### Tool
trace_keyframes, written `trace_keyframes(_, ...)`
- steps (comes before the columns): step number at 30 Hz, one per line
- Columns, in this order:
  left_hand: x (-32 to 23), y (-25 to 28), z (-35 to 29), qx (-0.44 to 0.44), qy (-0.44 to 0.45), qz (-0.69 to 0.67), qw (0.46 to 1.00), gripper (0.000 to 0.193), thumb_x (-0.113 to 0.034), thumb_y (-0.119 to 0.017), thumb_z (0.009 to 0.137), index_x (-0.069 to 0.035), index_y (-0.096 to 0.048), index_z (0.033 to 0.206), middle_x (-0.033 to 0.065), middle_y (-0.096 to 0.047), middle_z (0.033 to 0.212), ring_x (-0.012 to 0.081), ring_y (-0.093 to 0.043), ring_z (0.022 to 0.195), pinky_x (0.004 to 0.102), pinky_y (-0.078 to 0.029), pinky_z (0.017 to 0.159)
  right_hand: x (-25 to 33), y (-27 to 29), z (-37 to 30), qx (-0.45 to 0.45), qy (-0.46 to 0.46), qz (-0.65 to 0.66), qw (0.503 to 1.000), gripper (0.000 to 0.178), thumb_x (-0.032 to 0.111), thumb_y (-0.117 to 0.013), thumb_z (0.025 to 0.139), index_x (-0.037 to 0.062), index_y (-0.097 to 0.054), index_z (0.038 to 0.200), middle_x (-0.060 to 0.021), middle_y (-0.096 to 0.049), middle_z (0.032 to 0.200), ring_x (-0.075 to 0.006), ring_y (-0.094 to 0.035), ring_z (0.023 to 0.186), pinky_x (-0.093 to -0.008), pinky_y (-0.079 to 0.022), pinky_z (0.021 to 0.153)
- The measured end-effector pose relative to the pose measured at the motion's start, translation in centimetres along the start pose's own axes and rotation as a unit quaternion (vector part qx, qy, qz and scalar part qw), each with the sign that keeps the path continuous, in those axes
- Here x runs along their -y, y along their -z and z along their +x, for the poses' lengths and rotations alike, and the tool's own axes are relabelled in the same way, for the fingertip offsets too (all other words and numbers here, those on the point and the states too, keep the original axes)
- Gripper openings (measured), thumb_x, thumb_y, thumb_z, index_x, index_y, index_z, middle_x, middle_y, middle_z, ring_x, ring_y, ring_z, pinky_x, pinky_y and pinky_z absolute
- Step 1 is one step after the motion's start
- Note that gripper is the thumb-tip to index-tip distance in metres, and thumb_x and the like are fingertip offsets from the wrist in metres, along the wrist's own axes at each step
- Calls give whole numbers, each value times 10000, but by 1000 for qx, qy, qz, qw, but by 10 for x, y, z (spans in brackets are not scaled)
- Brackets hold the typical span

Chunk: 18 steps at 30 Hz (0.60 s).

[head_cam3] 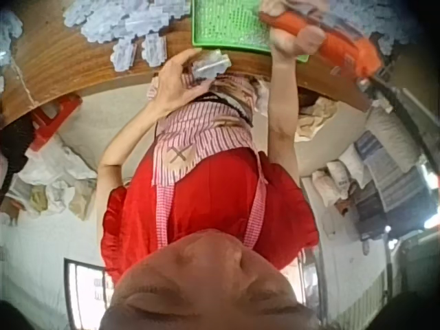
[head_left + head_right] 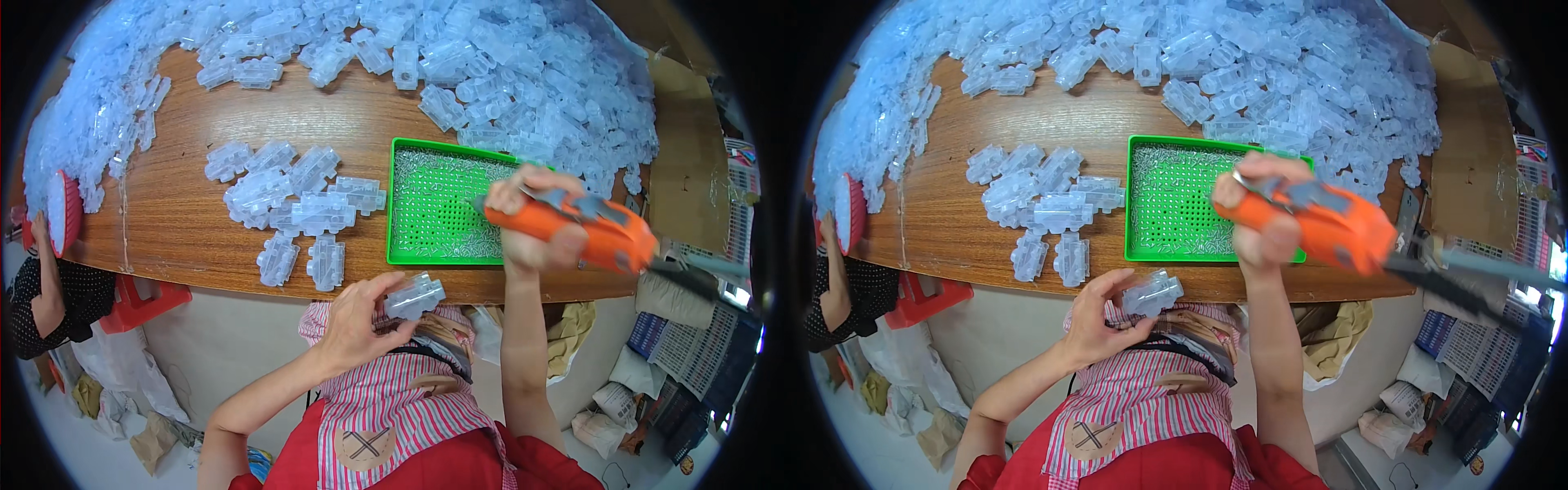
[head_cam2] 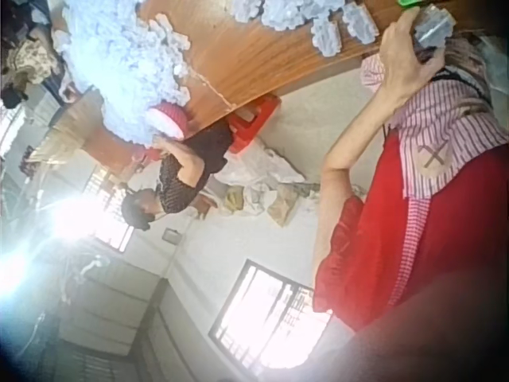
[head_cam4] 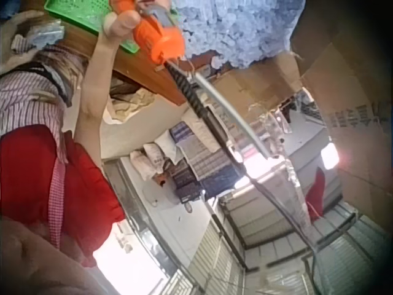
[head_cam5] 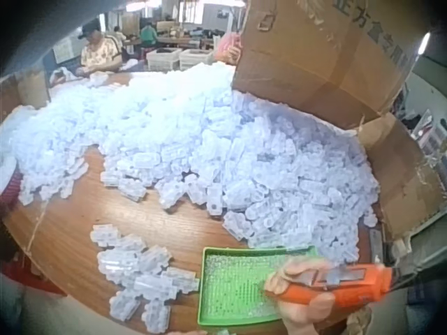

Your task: The person assembles plastic components by taking plastic pieces from a table, picking up screws from a green tray using an electric screwdriver, and driving the screws into the plastic pieces.

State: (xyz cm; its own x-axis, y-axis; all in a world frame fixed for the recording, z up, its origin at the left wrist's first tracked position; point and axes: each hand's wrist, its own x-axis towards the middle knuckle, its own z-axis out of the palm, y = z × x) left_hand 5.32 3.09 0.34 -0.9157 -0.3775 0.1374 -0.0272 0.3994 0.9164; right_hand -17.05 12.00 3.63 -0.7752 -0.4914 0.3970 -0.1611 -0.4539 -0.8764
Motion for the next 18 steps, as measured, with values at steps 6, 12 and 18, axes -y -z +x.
trace_keyframes(6,-13,8,46,47,-74,122,989,685,-196,-746,681,-103,-462,1298,-24,-643,1074,213,-498,977,381,-322,847,75,-16,-15,88,44,61,993,778,714,-587,754,-4,-500,1040,-120,-547,742,-212,-530,635,-350,-456,531)
trace_keyframes(12,-1,3,64,104,-79,110,985,716,-214,-779,673,-97,-418,1281,-42,-664,1123,196,-424,1217,459,-190,962,81,-31,-40,51,50,-2,997,760,724,-583,735,3,-517,966,-90,-539,643,-219,-554,551,-348,-501,518)
trace_keyframes(18,12,3,57,135,-66,37,988,771,-218,-793,678,-96,-360,1305,-37,-648,1159,190,-534,1155,495,-188,984,76,-26,-41,126,61,-8,990,769,739,-523,779,2,-493,996,-102,-543,699,-213,-541,611,-350,-507,509)
